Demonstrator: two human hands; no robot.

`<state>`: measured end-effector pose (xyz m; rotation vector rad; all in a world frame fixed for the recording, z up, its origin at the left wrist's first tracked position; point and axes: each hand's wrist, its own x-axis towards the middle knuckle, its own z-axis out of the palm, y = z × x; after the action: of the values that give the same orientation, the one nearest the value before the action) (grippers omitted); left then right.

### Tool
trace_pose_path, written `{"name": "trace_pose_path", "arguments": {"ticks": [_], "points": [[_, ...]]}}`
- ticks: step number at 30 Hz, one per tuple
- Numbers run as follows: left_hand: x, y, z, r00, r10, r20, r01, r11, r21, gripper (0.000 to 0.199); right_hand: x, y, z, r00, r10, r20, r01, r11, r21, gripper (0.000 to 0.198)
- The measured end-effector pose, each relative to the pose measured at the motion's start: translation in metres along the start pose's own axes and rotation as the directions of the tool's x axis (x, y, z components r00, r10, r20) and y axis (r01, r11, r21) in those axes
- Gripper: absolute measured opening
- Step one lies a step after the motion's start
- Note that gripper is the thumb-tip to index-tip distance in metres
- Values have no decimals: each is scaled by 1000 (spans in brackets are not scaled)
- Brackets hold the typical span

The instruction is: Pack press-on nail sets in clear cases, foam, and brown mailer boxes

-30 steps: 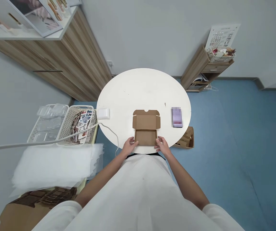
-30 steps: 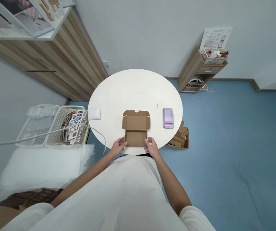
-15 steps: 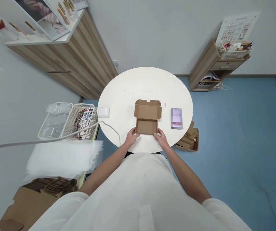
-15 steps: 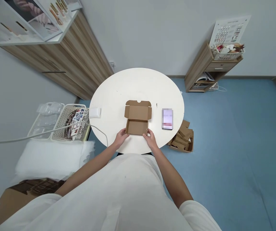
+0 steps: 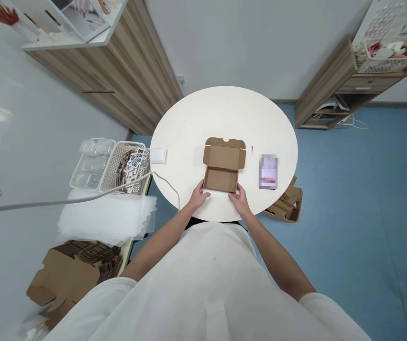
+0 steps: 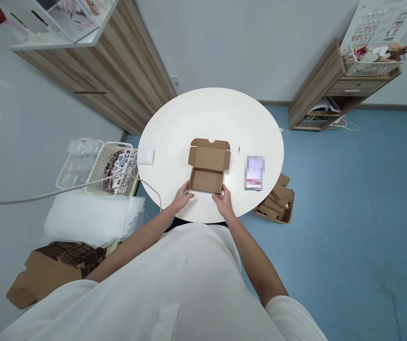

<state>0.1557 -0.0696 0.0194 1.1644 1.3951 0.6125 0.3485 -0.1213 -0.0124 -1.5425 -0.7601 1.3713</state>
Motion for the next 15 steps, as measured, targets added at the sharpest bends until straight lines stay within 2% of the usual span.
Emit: {"name": "trace_pose_path", "arguments": {"ticks": [5, 9, 12, 15], "points": [[-1, -10, -10, 998, -57, -25, 58, 997, 45, 74, -4, 3, 6, 998, -31, -50, 28, 997, -75, 75], [-3, -17, -24, 998, -56, -20, 57, 994, 94, 73, -13, -1, 9, 986, -69, -155, 43, 985, -167, 73], [-3, -22, -38, 997, -45, -57, 51, 993, 110, 66, -25, -12, 13, 946, -194, -260, 118, 953, -280, 69], [-2, -24, -59, 991, -15, -131, 33, 991, 131, 57, -36, -29, 31, 907, -340, -248, 237, 900, -366, 65]]}}
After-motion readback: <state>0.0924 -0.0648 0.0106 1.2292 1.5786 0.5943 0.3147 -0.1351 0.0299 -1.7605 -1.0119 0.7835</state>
